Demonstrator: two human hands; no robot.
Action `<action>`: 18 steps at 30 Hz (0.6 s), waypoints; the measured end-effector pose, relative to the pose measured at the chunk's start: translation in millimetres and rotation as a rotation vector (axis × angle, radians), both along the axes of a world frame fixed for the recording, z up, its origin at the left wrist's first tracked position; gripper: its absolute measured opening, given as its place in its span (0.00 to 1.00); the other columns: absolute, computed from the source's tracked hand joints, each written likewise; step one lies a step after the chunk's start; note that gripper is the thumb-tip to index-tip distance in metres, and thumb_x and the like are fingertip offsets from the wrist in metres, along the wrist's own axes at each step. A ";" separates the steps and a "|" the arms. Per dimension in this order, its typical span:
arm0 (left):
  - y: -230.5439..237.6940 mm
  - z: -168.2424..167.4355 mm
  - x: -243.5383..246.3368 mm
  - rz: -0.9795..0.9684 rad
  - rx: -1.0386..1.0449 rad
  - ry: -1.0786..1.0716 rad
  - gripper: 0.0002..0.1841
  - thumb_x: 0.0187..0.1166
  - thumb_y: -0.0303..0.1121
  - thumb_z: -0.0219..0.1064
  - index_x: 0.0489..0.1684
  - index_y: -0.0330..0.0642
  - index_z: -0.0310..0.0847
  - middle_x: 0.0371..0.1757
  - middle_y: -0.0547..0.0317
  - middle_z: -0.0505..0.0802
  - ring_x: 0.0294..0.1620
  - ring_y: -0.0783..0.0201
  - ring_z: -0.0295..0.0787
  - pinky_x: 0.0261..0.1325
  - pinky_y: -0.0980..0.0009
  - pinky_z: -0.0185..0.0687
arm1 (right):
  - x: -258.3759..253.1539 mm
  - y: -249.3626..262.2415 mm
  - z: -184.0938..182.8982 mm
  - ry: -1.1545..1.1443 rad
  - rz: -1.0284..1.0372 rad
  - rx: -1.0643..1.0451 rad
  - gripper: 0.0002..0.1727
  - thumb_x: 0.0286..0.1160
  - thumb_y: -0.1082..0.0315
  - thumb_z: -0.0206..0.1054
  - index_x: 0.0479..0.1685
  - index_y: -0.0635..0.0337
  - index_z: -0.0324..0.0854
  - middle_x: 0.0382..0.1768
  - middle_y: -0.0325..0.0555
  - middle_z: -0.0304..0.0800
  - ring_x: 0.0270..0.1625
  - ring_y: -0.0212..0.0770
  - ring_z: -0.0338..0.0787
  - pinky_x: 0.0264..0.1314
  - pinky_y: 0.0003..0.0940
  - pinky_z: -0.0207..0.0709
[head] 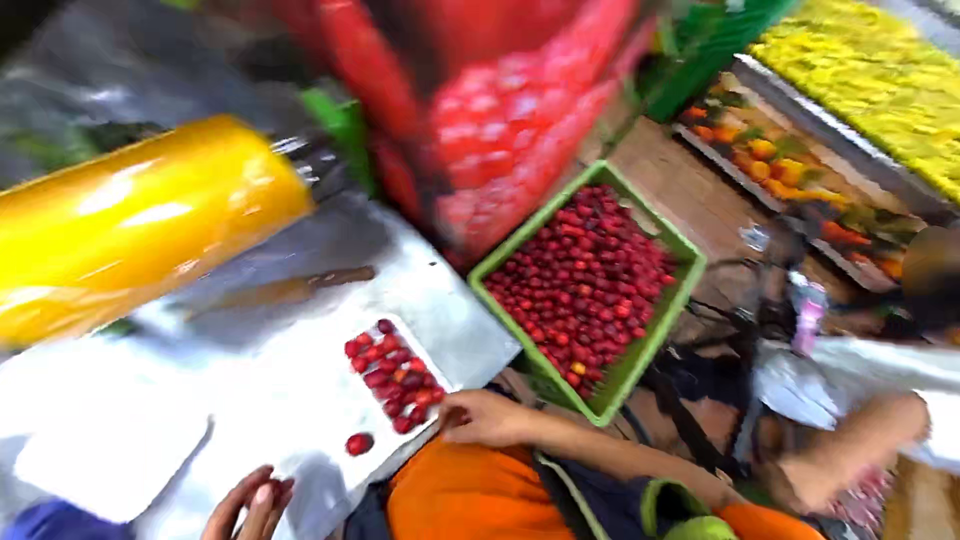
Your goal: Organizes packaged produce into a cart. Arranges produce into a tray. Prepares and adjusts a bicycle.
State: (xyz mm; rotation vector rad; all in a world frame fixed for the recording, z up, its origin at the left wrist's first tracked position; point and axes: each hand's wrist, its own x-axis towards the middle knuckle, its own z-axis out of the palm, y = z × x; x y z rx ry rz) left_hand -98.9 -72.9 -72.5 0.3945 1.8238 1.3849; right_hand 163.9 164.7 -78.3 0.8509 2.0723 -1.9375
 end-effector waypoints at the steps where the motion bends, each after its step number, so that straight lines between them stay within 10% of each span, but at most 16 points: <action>1: -17.0 1.7 -11.6 0.058 -0.056 0.051 0.25 0.87 0.33 0.61 0.77 0.26 0.67 0.61 0.51 0.85 0.56 0.68 0.88 0.65 0.65 0.87 | -0.7 0.5 0.1 -0.023 -0.012 -0.026 0.18 0.78 0.65 0.70 0.63 0.63 0.83 0.57 0.52 0.91 0.59 0.42 0.90 0.67 0.44 0.82; 9: -154.4 17.0 -73.3 0.480 -0.682 0.535 0.26 0.78 0.35 0.74 0.72 0.31 0.77 0.65 0.33 0.87 0.63 0.40 0.88 0.68 0.39 0.81 | -12.8 2.3 -21.4 -0.146 0.087 0.226 0.16 0.71 0.62 0.72 0.58 0.48 0.85 0.49 0.37 0.94 0.49 0.36 0.93 0.53 0.42 0.89; 18: -151.6 -21.4 -112.0 0.402 -0.582 0.638 0.25 0.79 0.40 0.73 0.73 0.37 0.80 0.69 0.36 0.85 0.68 0.42 0.84 0.72 0.42 0.80 | -88.9 -12.5 -10.6 -0.126 0.473 0.344 0.10 0.74 0.60 0.67 0.49 0.50 0.86 0.40 0.37 0.90 0.43 0.36 0.89 0.46 0.45 0.85</action>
